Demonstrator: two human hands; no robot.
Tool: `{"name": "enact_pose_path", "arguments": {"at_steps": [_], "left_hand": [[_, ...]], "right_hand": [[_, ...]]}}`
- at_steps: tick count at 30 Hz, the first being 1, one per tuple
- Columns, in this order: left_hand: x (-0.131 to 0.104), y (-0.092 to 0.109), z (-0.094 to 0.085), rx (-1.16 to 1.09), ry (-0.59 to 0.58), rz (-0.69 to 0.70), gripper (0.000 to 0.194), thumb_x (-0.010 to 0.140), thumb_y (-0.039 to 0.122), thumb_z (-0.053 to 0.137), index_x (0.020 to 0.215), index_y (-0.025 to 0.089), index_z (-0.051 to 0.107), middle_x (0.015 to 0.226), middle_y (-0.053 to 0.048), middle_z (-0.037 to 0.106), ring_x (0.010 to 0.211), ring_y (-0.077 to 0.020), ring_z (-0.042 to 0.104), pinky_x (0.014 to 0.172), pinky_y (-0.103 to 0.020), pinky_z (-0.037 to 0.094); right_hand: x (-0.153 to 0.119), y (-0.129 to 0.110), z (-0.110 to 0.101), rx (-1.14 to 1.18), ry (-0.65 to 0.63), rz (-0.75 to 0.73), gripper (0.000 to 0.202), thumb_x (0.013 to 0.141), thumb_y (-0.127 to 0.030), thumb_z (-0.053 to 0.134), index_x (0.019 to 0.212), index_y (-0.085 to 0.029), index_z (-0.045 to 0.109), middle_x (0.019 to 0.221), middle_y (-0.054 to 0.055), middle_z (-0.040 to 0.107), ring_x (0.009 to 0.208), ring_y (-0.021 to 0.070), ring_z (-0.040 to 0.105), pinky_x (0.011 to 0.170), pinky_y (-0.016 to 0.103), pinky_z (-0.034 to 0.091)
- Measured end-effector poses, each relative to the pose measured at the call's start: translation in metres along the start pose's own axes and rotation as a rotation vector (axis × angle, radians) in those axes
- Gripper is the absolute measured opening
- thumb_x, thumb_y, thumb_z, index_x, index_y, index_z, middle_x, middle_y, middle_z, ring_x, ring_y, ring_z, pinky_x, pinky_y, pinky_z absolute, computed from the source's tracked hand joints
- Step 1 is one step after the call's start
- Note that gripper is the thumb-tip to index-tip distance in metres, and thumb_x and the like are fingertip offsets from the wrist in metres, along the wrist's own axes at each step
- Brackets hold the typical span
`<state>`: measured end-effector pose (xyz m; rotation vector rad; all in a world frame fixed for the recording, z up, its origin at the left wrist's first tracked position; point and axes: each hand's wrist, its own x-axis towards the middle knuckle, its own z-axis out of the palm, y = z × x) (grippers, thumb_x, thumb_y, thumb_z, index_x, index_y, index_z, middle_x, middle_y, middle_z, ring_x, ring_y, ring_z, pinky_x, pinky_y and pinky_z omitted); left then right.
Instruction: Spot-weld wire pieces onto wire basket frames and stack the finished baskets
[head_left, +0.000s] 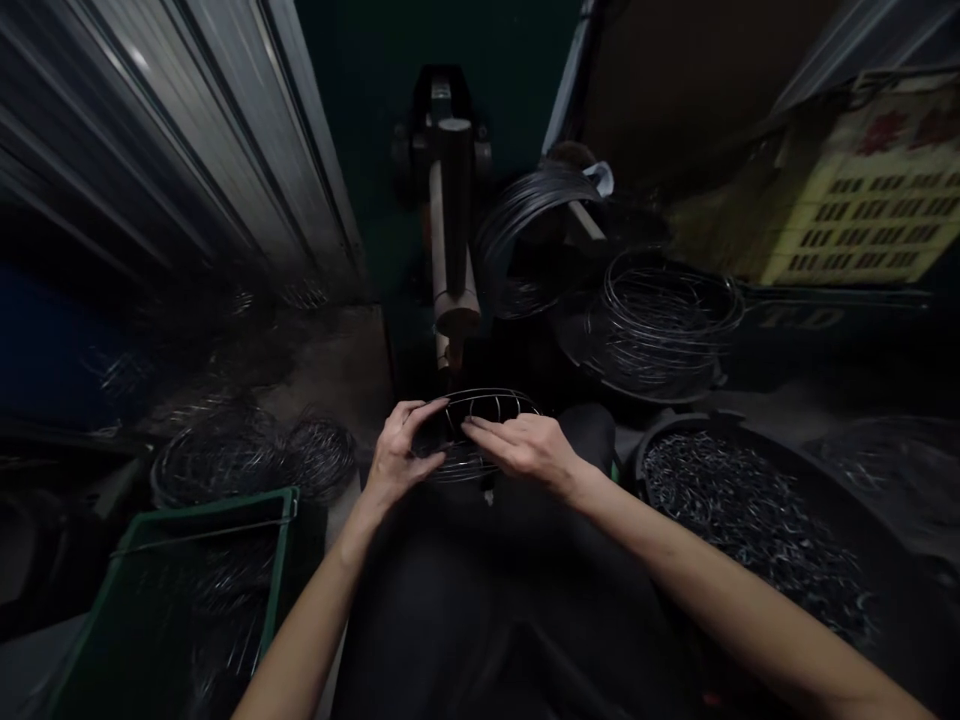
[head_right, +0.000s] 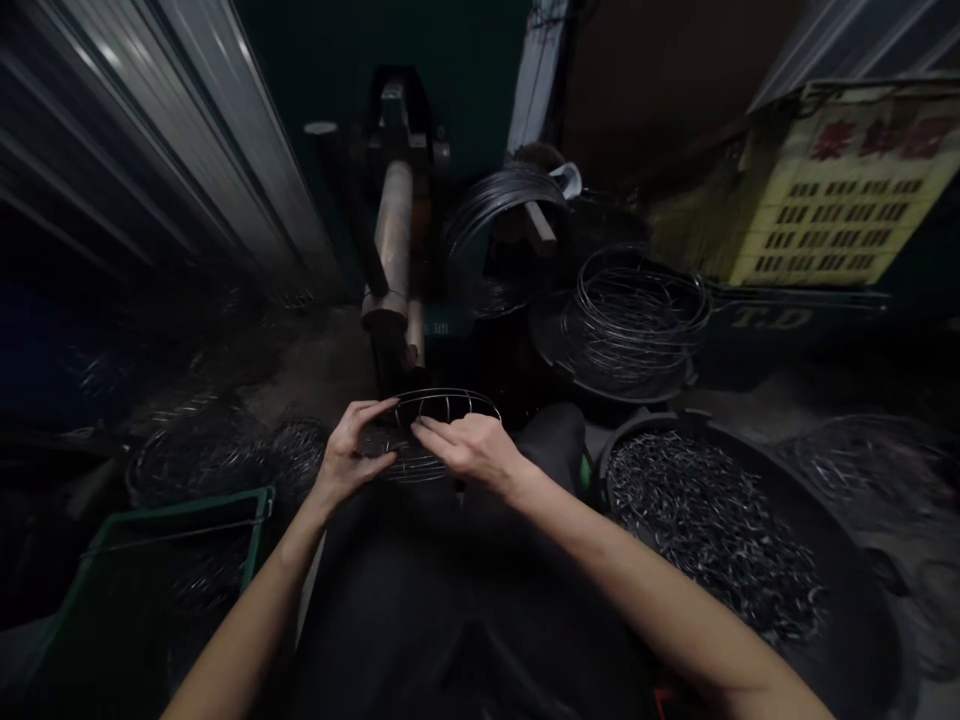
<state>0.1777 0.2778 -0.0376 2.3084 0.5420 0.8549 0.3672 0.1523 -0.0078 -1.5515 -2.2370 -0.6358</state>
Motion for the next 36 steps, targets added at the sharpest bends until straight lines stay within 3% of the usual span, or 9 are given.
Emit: {"name": "enact_pose_path", "arguments": {"at_steps": [5,10,18,32,36], "left_hand": [[-0.003,-0.009,0.0,-0.035,0.031,0.028,0.061,0.069,0.017,0.069,0.126,0.024,0.049,0.113,-0.007,0.052,0.104,-0.0215,0.054,0.092,-0.038,0.048],[-0.002,-0.015,-0.002,-0.021,0.056,0.06,0.061,0.07,0.02,0.071,0.127,0.025,0.05,0.115,-0.008,0.052,0.105,-0.0222,0.054,0.091,-0.039,0.048],[0.009,-0.027,0.003,0.042,0.116,0.089,0.058,0.074,0.023,0.069,0.128,0.027,0.048,0.114,-0.008,0.055,0.109,-0.0235,0.052,0.092,-0.042,0.048],[0.009,-0.042,0.014,0.053,0.175,0.125,0.053,0.076,0.024,0.068,0.126,0.027,0.049,0.113,-0.008,0.054,0.109,-0.0225,0.052,0.091,-0.042,0.048],[0.021,-0.047,0.01,0.071,0.154,0.115,0.055,0.073,0.023,0.07,0.124,0.027,0.052,0.113,-0.008,0.053,0.109,-0.0231,0.053,0.092,-0.043,0.047]], "right_hand": [[0.009,0.006,-0.003,-0.076,0.167,-0.162,0.024,0.088,-0.01,0.054,0.106,-0.016,0.067,0.113,0.002,0.067,0.057,0.004,0.054,0.053,0.022,0.04],[0.011,0.006,-0.001,-0.078,0.214,-0.167,0.022,0.09,-0.012,0.051,0.103,-0.017,0.069,0.113,0.003,0.067,0.055,0.0036,0.052,0.051,0.022,0.037],[0.015,0.018,0.014,-0.02,-0.002,-0.08,0.033,0.093,-0.014,0.043,0.109,-0.028,0.067,0.119,0.0,0.063,0.057,0.0057,0.057,0.05,0.024,0.04],[0.015,0.019,0.023,0.035,0.142,-0.098,0.029,0.09,-0.011,0.051,0.11,-0.025,0.065,0.117,0.003,0.064,0.056,0.0065,0.055,0.049,0.026,0.037],[0.019,0.024,0.026,0.018,0.104,-0.074,0.03,0.091,-0.014,0.048,0.114,-0.026,0.064,0.119,0.002,0.063,0.058,0.007,0.056,0.051,0.027,0.039]]}}
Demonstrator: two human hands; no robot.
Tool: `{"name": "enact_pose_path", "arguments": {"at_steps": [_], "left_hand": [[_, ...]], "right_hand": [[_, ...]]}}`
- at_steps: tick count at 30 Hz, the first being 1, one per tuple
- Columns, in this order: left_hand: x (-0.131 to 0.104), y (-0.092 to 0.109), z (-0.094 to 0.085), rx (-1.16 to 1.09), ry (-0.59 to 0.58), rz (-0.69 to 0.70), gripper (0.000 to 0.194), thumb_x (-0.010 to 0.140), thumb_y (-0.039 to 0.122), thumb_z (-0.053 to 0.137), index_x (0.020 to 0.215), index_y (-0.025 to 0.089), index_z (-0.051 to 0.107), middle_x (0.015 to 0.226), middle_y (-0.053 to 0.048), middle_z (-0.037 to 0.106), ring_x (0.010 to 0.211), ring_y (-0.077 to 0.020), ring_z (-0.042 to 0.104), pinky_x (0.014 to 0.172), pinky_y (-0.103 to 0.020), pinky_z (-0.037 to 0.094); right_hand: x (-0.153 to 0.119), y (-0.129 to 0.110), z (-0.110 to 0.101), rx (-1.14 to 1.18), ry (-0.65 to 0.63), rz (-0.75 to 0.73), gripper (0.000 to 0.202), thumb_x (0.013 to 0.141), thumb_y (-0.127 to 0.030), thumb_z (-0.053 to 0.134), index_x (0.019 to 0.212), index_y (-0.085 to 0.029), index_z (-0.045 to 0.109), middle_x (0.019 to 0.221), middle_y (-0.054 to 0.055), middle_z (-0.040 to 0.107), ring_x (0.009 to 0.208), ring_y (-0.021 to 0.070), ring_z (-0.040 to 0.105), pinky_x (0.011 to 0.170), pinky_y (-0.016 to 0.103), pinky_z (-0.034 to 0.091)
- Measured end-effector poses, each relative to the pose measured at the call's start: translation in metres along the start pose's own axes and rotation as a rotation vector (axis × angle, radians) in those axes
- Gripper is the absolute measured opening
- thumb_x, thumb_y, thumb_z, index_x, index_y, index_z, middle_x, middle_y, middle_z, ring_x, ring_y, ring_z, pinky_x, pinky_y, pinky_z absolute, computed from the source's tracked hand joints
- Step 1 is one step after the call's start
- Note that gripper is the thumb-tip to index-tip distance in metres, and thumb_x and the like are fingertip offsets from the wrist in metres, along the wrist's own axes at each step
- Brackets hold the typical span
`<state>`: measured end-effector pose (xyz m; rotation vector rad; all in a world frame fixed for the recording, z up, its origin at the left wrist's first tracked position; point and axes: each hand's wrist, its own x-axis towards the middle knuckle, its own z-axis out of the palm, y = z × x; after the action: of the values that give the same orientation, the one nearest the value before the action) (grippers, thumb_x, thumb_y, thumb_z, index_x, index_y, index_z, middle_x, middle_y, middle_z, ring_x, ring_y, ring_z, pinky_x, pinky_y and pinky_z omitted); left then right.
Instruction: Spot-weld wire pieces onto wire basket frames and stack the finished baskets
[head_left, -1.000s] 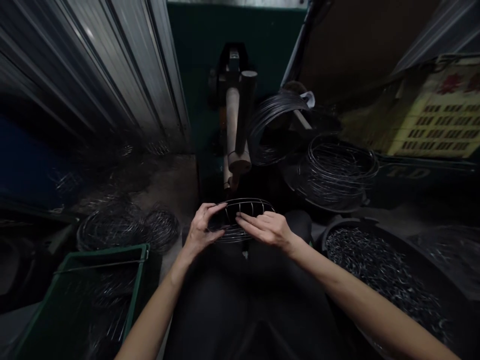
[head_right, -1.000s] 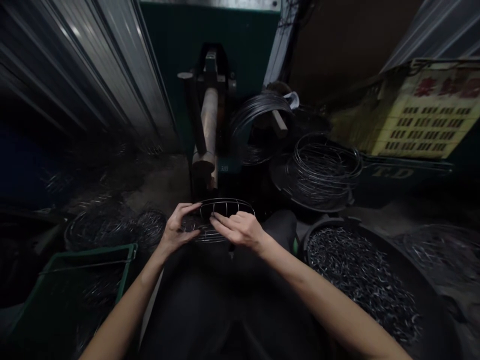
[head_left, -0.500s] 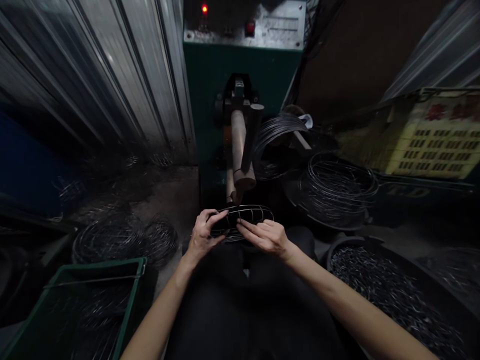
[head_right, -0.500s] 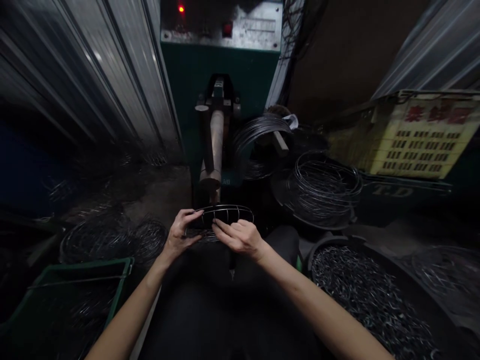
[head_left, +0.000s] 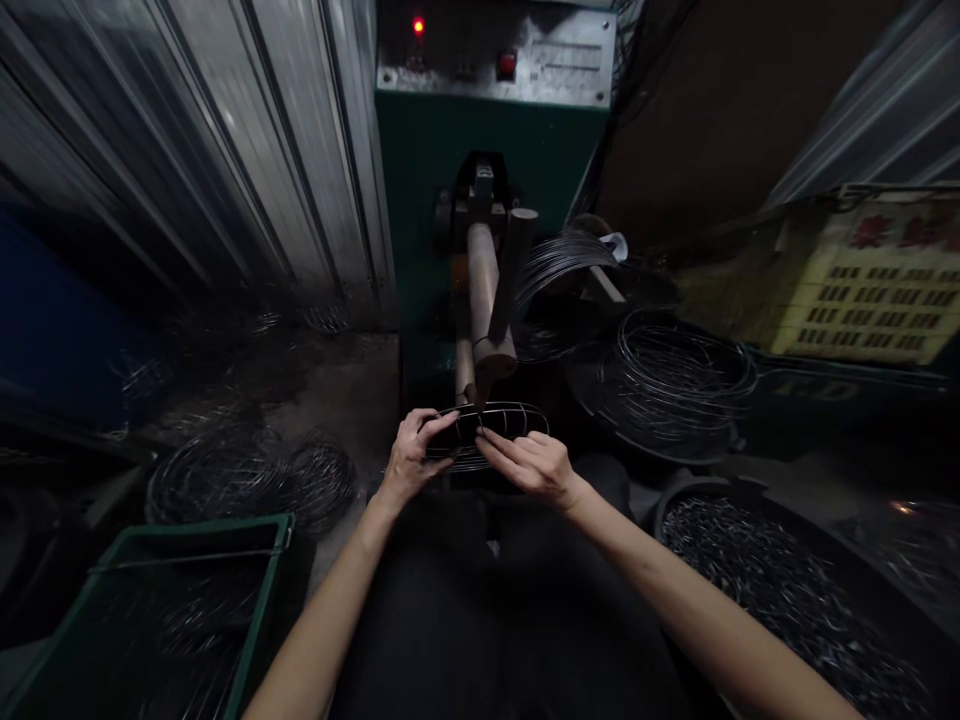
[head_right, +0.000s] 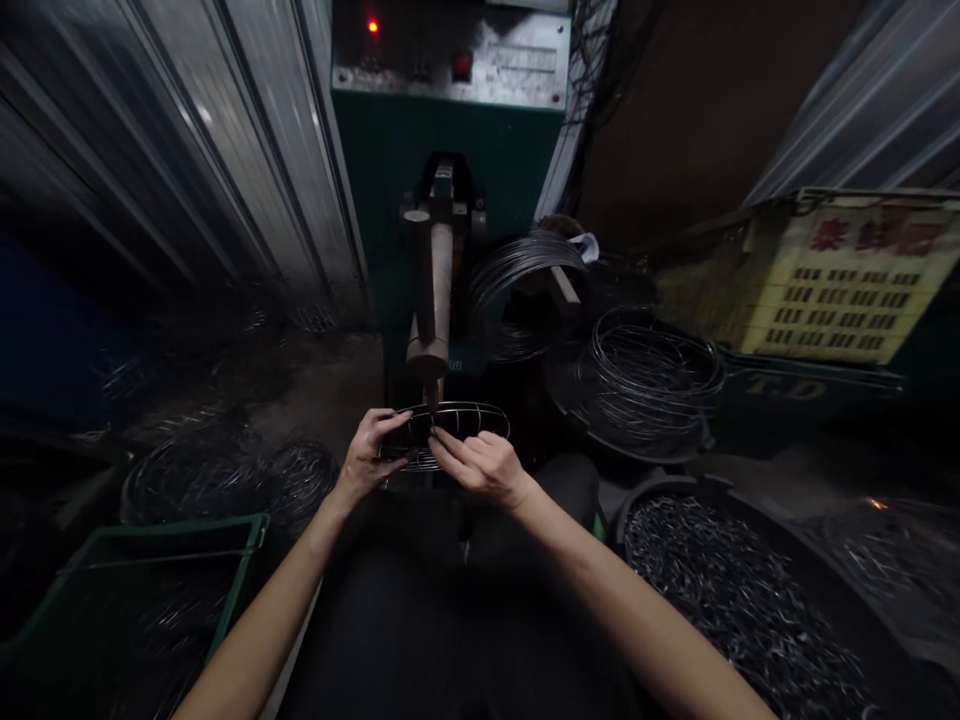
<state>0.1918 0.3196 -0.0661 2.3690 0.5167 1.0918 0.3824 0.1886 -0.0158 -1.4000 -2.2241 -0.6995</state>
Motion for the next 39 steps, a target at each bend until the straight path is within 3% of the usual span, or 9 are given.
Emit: {"name": "enact_pose_path", "arguments": {"at_steps": [3,11,19,26,29,32,35,37,39], "left_hand": [[0.003,-0.003,-0.001,0.018,-0.016,-0.002,0.056,0.071,0.021,0.071,0.123,0.028,0.053,0.112,-0.007,0.053,0.107,-0.0232,0.054,0.091,-0.043,0.047],[-0.002,-0.005,0.007,0.03,0.002,-0.008,0.055,0.074,0.024,0.069,0.126,0.029,0.05,0.114,-0.007,0.051,0.109,-0.0223,0.053,0.092,-0.042,0.047],[0.006,-0.008,0.003,0.075,0.018,0.031,0.052,0.075,0.024,0.068,0.124,0.027,0.052,0.11,-0.007,0.051,0.107,-0.0222,0.053,0.091,-0.041,0.047],[0.008,-0.009,-0.002,0.129,0.007,0.028,0.05,0.076,0.024,0.068,0.124,0.028,0.053,0.109,-0.006,0.052,0.105,-0.0217,0.054,0.092,-0.041,0.047],[0.005,-0.008,-0.008,0.098,-0.032,0.061,0.056,0.077,0.024,0.067,0.128,0.031,0.047,0.117,-0.007,0.05,0.111,-0.0223,0.051,0.096,-0.042,0.044],[-0.004,-0.014,-0.01,0.036,-0.009,0.026,0.077,0.074,0.029,0.071,0.139,0.028,0.031,0.128,-0.011,0.044,0.119,-0.0247,0.047,0.101,-0.044,0.042],[-0.014,-0.025,-0.007,-0.015,0.045,-0.087,0.085,0.074,0.031,0.069,0.143,0.023,0.02,0.124,-0.012,0.045,0.115,-0.0236,0.05,0.099,-0.042,0.043],[-0.02,-0.032,-0.004,-0.037,0.06,-0.131,0.08,0.075,0.029,0.068,0.142,0.023,0.024,0.118,-0.01,0.049,0.11,-0.0215,0.053,0.098,-0.041,0.044],[-0.025,-0.035,-0.001,-0.06,0.084,-0.141,0.077,0.074,0.028,0.068,0.139,0.024,0.028,0.116,-0.008,0.05,0.108,-0.0204,0.054,0.097,-0.039,0.045]], "right_hand": [[0.0,0.0,0.003,0.001,-0.039,0.025,0.033,0.092,-0.015,0.045,0.116,-0.028,0.063,0.121,0.002,0.062,0.058,0.0075,0.056,0.051,0.027,0.041],[-0.003,-0.003,0.006,0.005,0.015,0.046,0.032,0.092,-0.015,0.045,0.114,-0.028,0.064,0.12,0.002,0.063,0.056,0.0075,0.056,0.049,0.028,0.039],[0.003,0.001,0.009,-0.114,0.03,-0.026,0.03,0.092,-0.012,0.046,0.11,-0.024,0.066,0.118,0.002,0.064,0.056,0.008,0.055,0.05,0.029,0.039],[0.002,0.003,0.015,0.041,-0.044,0.079,0.029,0.093,-0.017,0.045,0.11,-0.028,0.066,0.118,0.001,0.064,0.056,0.0074,0.055,0.051,0.028,0.038],[0.009,-0.003,0.016,0.093,-0.069,0.149,0.03,0.094,-0.018,0.044,0.11,-0.029,0.066,0.118,0.002,0.065,0.057,0.0074,0.054,0.052,0.027,0.039],[0.005,-0.011,0.005,0.103,-0.104,0.228,0.034,0.094,-0.018,0.04,0.115,-0.031,0.064,0.121,0.001,0.063,0.06,0.0078,0.057,0.056,0.026,0.042],[-0.04,-0.017,-0.022,0.1,-0.032,0.466,0.032,0.094,-0.027,0.042,0.119,-0.032,0.061,0.115,0.001,0.066,0.073,0.0124,0.064,0.066,0.027,0.048],[-0.1,-0.02,-0.042,0.049,0.029,0.783,0.032,0.092,-0.034,0.044,0.118,-0.029,0.062,0.108,0.004,0.069,0.086,0.0192,0.066,0.074,0.031,0.05],[-0.173,-0.019,-0.06,-0.088,-0.025,1.186,0.032,0.09,-0.035,0.044,0.113,-0.024,0.064,0.104,0.009,0.069,0.089,0.025,0.066,0.077,0.037,0.05]]}}
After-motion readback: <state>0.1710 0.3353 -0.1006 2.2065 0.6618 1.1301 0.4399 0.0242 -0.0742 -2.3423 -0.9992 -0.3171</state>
